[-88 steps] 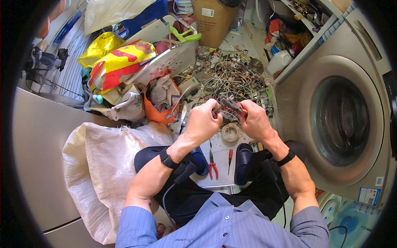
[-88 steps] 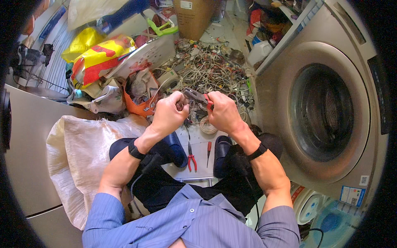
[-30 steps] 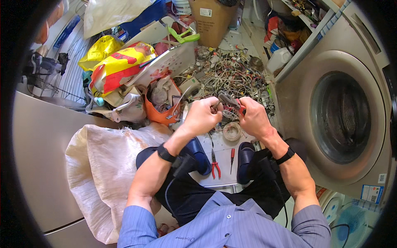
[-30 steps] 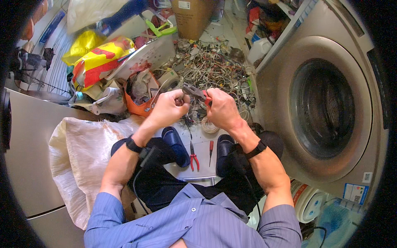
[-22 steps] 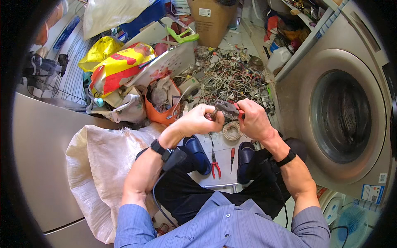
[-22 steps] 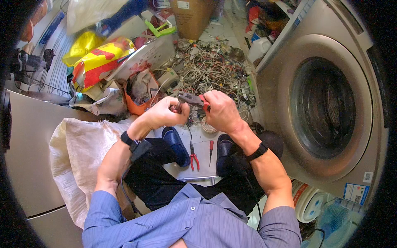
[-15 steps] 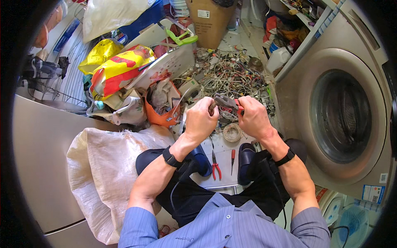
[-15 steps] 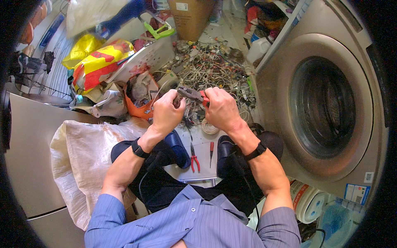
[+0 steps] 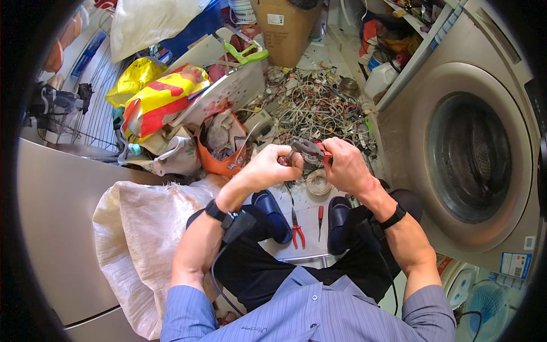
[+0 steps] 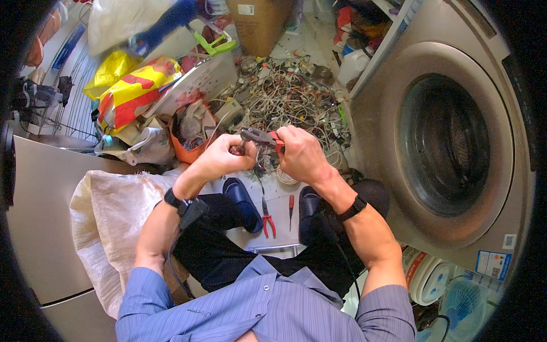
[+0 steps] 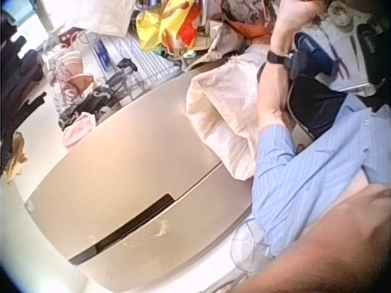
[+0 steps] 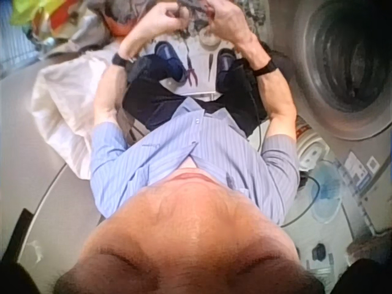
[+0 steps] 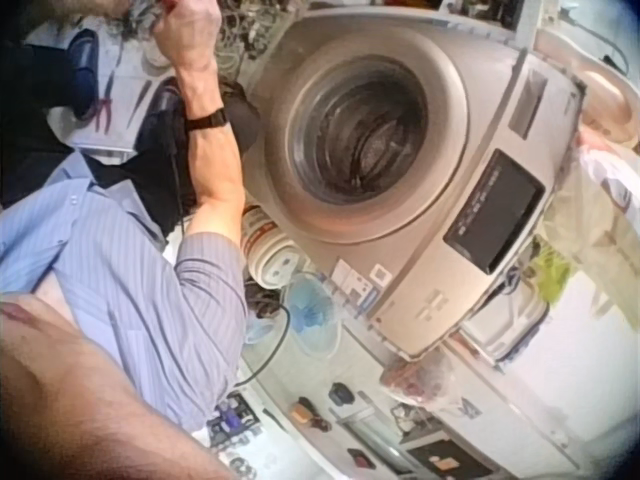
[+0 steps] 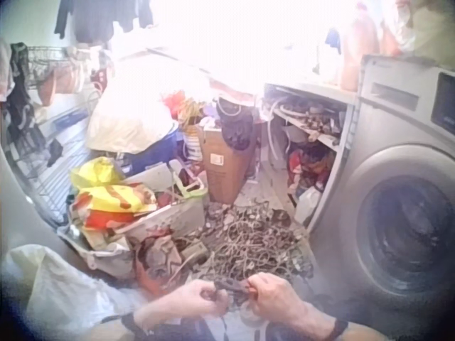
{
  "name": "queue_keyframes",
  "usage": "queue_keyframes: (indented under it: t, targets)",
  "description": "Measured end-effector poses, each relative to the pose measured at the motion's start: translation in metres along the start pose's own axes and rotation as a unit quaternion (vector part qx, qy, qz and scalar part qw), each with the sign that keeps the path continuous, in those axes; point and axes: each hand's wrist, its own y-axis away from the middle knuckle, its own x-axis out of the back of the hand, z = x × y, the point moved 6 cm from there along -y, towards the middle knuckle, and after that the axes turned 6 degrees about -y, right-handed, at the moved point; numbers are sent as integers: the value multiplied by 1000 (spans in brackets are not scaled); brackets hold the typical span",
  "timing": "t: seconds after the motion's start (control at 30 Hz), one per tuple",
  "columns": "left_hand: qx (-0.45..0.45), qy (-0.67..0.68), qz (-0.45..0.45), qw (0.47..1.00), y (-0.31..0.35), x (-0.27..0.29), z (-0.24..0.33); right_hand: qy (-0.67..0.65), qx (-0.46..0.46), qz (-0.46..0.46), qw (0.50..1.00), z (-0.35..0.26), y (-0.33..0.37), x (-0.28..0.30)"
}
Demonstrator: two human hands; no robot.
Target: Disassembling or repairing electronic components such as heating elements and motor parts in a cluttered utility space.
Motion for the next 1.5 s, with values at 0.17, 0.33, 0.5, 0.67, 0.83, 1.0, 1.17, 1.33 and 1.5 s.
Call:
queue_keyframes:
  t: [0.17, 0.33, 0.5, 0.67, 0.83, 1.0, 1.17, 1.33, 1.5]
  targets:
    - [-61, -267, 281, 920, 9, 9, 15, -10, -55, 0, 998, 12, -1, -13]
    - [-48, 30, 128, 990, 12, 19, 15, -124, -211, -39, 969, 23, -2, -21]
    - [-91, 242, 45, 965, 25, 14, 34, -378, -326, -127, 858, 30, 6, -43]
    - [-115, 246, 55, 961, 26, 13, 30, -507, -368, -172, 760, 15, 20, -66]
    - [-99, 196, 217, 951, 10, 1, 13, -573, -402, -143, 700, 18, 35, -92]
    - [-93, 95, 383, 914, 7, 11, 6, -622, -447, -116, 632, -5, 39, -107]
    - [-137, -89, 452, 877, 11, 25, 18, -669, -455, -142, 571, -12, 43, -117]
    - [-138, -27, 388, 911, 8, 29, 20, -691, -446, -175, 542, -21, 40, -114]
    - [-172, -43, 297, 938, 6, 38, 29, -717, -446, -192, 501, -30, 40, -112]
